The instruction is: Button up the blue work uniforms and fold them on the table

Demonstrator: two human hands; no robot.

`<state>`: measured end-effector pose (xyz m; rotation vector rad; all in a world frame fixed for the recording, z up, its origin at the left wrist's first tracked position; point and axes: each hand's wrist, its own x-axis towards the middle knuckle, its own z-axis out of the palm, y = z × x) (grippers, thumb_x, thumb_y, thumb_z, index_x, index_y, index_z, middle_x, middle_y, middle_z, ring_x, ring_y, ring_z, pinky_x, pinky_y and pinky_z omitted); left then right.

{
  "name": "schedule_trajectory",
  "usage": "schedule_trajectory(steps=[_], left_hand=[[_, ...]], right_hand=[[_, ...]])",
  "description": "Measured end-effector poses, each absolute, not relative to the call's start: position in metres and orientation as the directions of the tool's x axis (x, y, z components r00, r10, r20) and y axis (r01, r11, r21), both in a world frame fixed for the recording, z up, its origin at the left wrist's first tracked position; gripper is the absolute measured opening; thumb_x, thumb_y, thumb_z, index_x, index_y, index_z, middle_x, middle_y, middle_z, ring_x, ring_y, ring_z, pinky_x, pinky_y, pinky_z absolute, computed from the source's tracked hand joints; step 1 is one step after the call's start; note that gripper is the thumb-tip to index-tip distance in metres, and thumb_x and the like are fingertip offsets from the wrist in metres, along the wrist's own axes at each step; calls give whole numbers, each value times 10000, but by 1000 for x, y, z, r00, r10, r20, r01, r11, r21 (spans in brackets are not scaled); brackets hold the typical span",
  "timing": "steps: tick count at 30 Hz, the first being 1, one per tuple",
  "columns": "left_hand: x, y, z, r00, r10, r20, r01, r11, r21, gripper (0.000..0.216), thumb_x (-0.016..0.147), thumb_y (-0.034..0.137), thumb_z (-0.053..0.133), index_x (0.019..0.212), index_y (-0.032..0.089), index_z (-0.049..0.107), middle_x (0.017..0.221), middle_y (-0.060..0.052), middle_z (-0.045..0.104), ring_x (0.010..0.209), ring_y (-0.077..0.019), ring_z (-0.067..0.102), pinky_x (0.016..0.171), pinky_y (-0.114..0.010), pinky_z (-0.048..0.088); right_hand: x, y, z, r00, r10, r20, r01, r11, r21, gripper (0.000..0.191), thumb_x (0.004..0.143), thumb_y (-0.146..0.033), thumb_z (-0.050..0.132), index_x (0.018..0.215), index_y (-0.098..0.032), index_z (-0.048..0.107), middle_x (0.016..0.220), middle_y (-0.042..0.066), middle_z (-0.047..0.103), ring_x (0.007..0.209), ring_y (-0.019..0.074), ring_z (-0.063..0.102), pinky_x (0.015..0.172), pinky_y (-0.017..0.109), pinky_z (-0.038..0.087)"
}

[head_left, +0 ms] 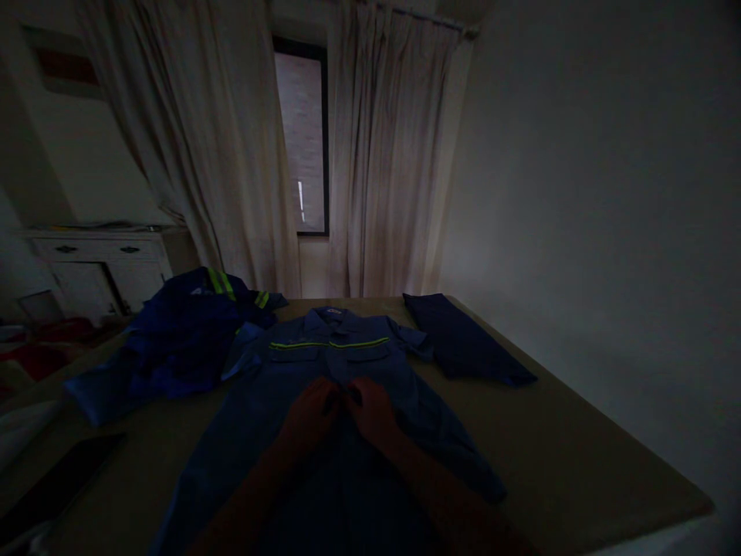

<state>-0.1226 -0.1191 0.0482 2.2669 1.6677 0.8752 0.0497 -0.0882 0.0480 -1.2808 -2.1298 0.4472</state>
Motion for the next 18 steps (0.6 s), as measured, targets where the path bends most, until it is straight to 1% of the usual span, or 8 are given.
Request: schedule_trajectory(steps=[4, 6, 9, 12, 15, 18], left_hand=[[-123, -120, 49, 185, 945, 270, 821, -300, 485, 125, 927, 168, 496, 982, 224, 593, 979, -41, 670, 928, -190, 627, 844, -304, 456], [-122, -121, 51, 206, 940, 272, 822, -317, 474, 119, 926, 174, 500, 974, 227, 594, 984, -41, 668, 935, -190, 626, 839, -298, 453], [-122, -123, 53, 237, 926, 292, 821, -352, 449, 109, 935, 191, 496, 945, 234, 596, 991, -39, 666, 948, -191, 626, 862, -297, 451], [-123, -123, 52, 256, 918, 304, 817, -373, 439, 111, 946, 213, 498, 961, 235, 605, 1001, -42, 676, 953, -195, 633, 864, -301, 448], [-123, -124, 50, 240, 924, 299, 822, -357, 443, 104, 947, 233, 514, 979, 235, 613, 989, -40, 680, 939, -195, 640, 840, -298, 446], [-123, -124, 50, 213, 937, 275, 829, -323, 456, 109, 931, 201, 512, 960, 233, 612, 981, -36, 687, 938, -190, 647, 838, -292, 439]], right_hand=[[50, -86, 47, -365, 882, 298, 641, 470, -607, 194, 901, -172, 599, 1050, -173, 723, 1050, 76, 749, 986, 206, 678, 879, 281, 461], [50, -85, 47, -348, 883, 316, 599, 469, -649, 231, 892, -163, 609, 1096, -175, 717, 1074, 74, 754, 992, 203, 687, 884, 277, 472], [51, -86, 49, -314, 883, 350, 553, 469, -688, 254, 911, -198, 617, 1153, -186, 698, 1082, 66, 759, 1001, 205, 698, 896, 282, 485], [53, -89, 51, -331, 879, 343, 558, 476, -680, 256, 922, -218, 609, 1163, -204, 695, 1088, 62, 763, 1015, 221, 703, 924, 307, 490], [53, -91, 54, -364, 875, 318, 580, 480, -658, 272, 929, -218, 592, 1183, -216, 688, 1121, 58, 761, 1030, 223, 704, 937, 317, 489], [51, -93, 55, -379, 871, 314, 597, 489, -636, 280, 926, -209, 586, 1188, -221, 686, 1140, 52, 757, 1039, 212, 700, 938, 301, 480]])
